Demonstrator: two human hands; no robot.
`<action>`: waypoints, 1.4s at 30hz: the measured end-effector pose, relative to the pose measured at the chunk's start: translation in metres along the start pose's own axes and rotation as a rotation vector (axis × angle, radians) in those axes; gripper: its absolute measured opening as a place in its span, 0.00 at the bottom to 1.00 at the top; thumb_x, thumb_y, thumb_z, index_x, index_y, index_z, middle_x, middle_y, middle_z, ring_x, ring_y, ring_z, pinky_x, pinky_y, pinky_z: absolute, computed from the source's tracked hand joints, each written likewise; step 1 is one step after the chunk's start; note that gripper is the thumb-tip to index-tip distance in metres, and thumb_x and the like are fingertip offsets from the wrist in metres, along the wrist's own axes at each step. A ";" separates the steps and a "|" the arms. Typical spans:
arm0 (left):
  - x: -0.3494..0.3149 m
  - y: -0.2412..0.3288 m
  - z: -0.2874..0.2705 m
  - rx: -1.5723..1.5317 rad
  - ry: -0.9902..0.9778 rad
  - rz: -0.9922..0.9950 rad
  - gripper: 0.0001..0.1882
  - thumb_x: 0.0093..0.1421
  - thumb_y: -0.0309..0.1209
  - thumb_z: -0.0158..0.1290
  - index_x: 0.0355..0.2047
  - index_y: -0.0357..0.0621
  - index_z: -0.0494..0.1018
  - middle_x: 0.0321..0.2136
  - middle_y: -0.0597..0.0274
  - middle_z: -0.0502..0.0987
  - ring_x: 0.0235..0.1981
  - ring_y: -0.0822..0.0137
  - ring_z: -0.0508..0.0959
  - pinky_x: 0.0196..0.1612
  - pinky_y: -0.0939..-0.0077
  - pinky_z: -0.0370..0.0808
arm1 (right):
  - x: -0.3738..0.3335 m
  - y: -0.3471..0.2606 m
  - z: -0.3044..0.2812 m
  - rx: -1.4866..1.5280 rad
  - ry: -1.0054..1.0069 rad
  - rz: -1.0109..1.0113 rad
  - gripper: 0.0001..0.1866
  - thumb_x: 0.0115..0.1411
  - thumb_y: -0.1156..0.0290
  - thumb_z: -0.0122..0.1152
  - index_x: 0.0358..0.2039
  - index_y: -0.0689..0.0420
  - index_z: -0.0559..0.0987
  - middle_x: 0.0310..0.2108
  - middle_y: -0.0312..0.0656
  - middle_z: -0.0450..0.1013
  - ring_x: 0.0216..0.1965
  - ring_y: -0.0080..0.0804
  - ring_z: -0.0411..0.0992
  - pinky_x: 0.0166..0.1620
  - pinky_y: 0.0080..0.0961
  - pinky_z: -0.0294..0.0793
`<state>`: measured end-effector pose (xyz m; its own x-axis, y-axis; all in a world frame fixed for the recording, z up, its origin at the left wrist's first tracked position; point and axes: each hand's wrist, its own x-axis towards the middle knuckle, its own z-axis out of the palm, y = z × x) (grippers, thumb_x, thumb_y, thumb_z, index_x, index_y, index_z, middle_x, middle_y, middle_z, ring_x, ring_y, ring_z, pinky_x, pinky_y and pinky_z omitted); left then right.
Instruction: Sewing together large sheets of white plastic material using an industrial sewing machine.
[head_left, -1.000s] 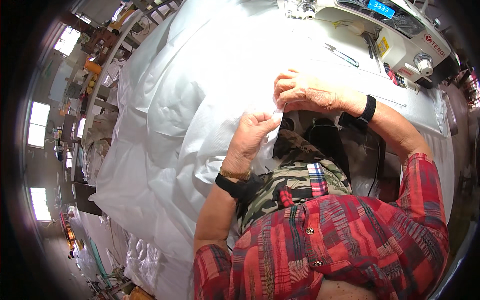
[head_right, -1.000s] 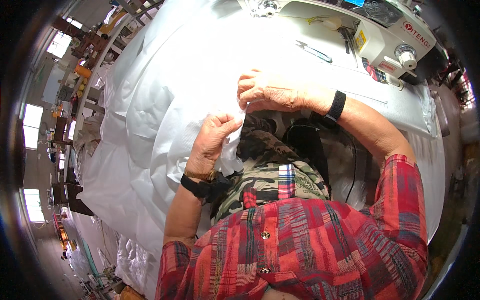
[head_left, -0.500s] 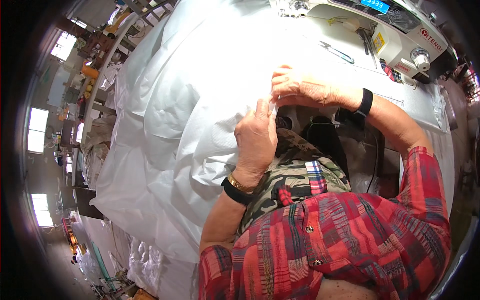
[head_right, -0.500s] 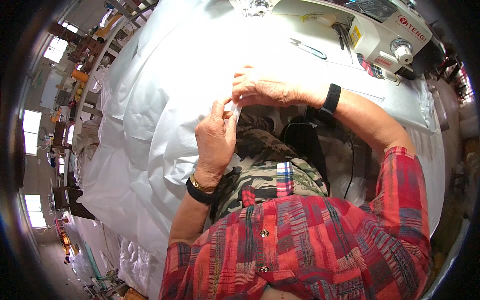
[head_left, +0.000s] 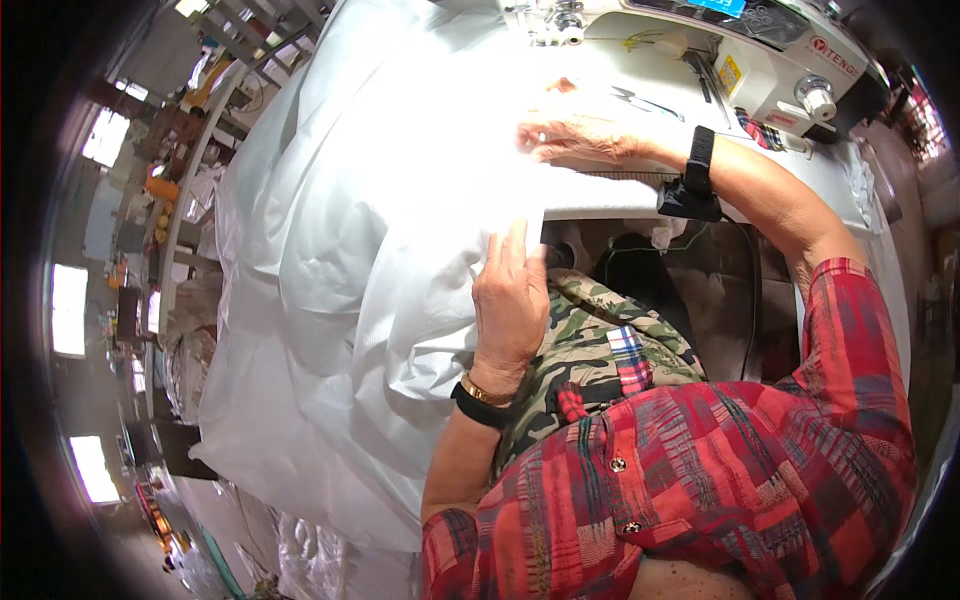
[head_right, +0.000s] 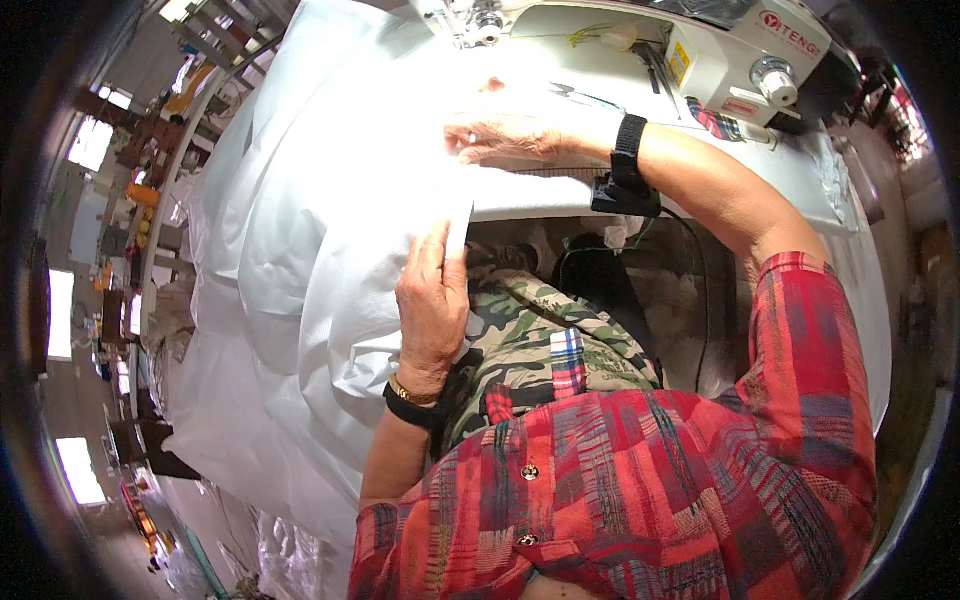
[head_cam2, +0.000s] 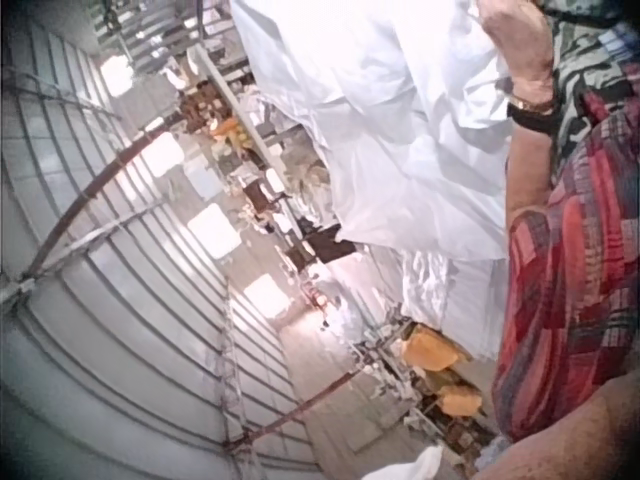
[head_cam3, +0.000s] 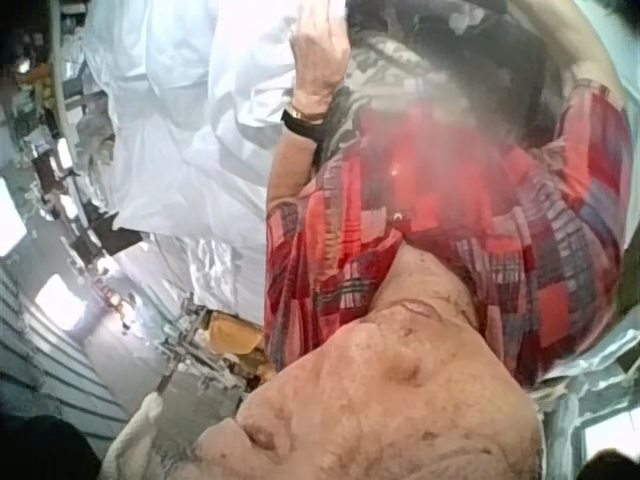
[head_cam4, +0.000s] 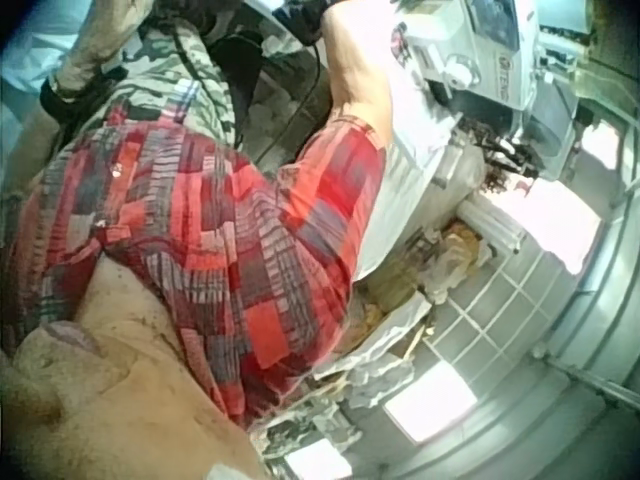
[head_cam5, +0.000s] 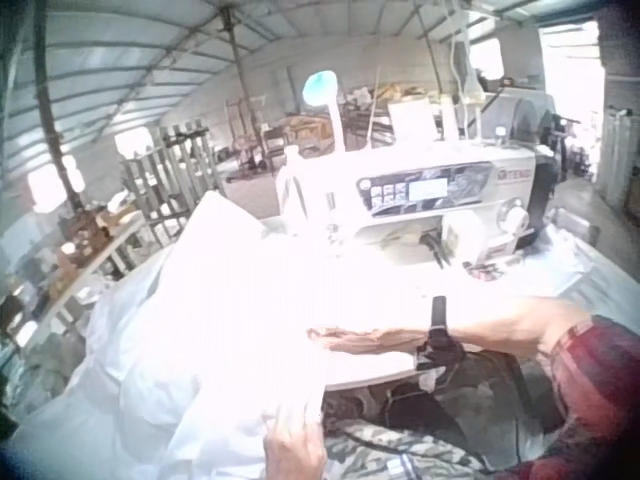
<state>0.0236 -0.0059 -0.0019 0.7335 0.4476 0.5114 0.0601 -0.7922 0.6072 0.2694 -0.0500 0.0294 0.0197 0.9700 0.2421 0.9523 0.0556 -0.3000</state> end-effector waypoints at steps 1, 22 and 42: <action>0.000 0.000 0.001 -0.003 -0.017 0.006 0.15 0.61 0.21 0.51 0.48 0.32 0.72 0.38 0.45 0.76 0.34 0.50 0.79 0.38 0.66 0.74 | -0.001 0.001 0.002 -0.020 -0.004 0.057 0.15 0.59 0.58 0.60 0.40 0.54 0.73 0.37 0.42 0.70 0.44 0.42 0.65 0.50 0.40 0.66; 0.094 -0.013 0.020 0.464 -0.330 0.410 0.03 0.52 0.21 0.51 0.23 0.39 0.69 0.20 0.49 0.75 0.20 0.52 0.79 0.25 0.62 0.75 | -0.019 0.003 0.012 -0.131 0.312 0.321 0.14 0.58 0.58 0.60 0.36 0.57 0.76 0.44 0.49 0.69 0.48 0.44 0.65 0.51 0.40 0.61; 0.118 -0.004 0.035 0.518 -0.373 0.156 0.06 0.53 0.27 0.53 0.24 0.37 0.70 0.21 0.46 0.76 0.27 0.47 0.79 0.33 0.54 0.74 | -0.012 0.015 0.010 -0.042 0.302 0.428 0.13 0.64 0.66 0.50 0.41 0.58 0.81 0.46 0.44 0.72 0.51 0.38 0.66 0.54 0.36 0.60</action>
<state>0.1333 0.0352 0.0349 0.9401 0.2111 0.2678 0.1837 -0.9751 0.1240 0.2799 -0.0586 0.0127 0.4904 0.7922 0.3632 0.8513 -0.3461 -0.3944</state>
